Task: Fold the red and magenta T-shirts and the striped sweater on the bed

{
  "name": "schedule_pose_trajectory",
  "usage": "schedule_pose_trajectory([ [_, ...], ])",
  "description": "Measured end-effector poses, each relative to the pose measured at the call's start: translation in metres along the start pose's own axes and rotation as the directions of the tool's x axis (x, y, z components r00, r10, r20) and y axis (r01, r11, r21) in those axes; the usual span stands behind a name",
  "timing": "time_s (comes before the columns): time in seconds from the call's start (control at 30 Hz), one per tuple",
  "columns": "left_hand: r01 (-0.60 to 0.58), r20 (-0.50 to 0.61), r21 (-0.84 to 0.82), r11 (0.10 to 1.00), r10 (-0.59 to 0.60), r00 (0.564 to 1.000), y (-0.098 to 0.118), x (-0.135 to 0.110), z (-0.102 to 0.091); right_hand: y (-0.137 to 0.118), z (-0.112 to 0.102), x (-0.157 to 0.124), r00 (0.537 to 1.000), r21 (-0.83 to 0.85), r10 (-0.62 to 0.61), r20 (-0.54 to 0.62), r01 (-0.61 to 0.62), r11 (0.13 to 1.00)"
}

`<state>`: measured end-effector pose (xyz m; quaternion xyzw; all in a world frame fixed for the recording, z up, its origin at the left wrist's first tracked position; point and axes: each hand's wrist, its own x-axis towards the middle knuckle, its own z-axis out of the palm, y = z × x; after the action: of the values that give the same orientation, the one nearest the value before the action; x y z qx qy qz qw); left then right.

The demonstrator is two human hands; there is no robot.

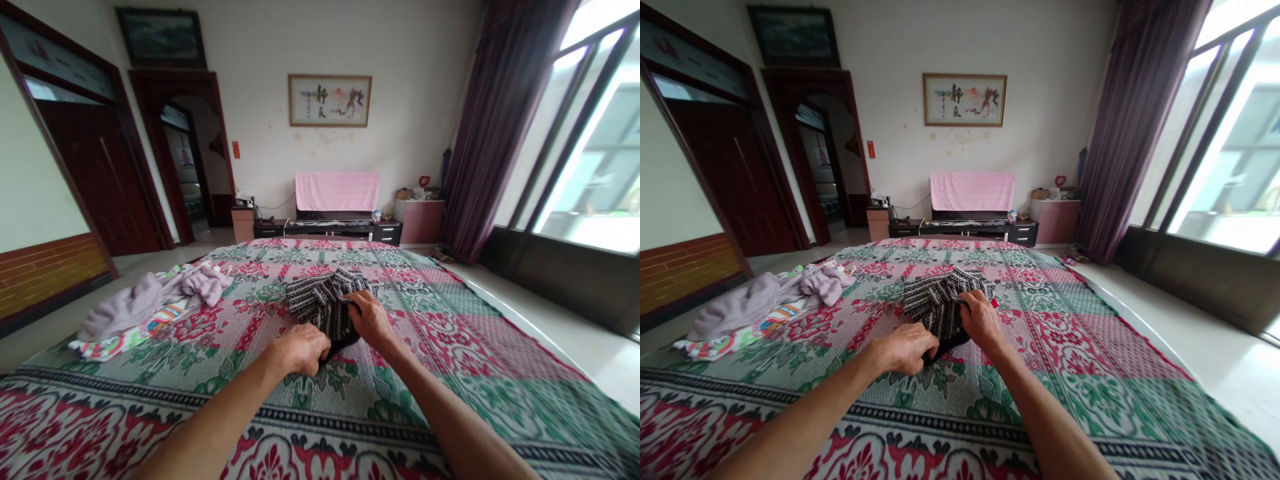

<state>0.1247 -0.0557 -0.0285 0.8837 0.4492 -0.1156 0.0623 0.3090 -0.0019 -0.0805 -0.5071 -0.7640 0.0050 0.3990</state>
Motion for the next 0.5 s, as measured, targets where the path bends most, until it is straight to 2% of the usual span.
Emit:
schedule_pose_trajectory([
  [0.1, 0.04, -0.053, 0.061, 0.997, -0.037, 0.998, 0.006, -0.004, 0.01, 0.006, -0.006, 0.001, 0.977, -0.016, 0.201, -0.066, -0.202, 0.979],
  [0.2, 0.001, -0.13, 0.067, 0.998, 0.008, 0.991, -0.001, -0.014, 0.021, 0.01, -0.018, -0.003, 0.908, -0.034, 0.418, -0.042, -0.419, 0.907],
  [0.3, -0.05, -0.237, 0.02, 0.999, 0.053, 0.97, -0.019, -0.028, 0.02, 0.011, -0.038, -0.006, 0.886, -0.059, 0.464, 0.001, -0.463, 0.885],
  [0.4, -0.015, -0.338, 0.032, 0.999, 0.025, 0.941, -0.037, -0.046, -0.004, 0.003, -0.066, 0.003, 0.905, -0.049, 0.425, 0.009, -0.424, 0.904],
  [0.5, 0.051, -0.409, 0.08, 0.995, -0.014, 0.912, -0.052, -0.064, -0.051, -0.015, -0.098, 0.024, 0.93, -0.005, 0.363, -0.049, -0.364, 0.931],
])
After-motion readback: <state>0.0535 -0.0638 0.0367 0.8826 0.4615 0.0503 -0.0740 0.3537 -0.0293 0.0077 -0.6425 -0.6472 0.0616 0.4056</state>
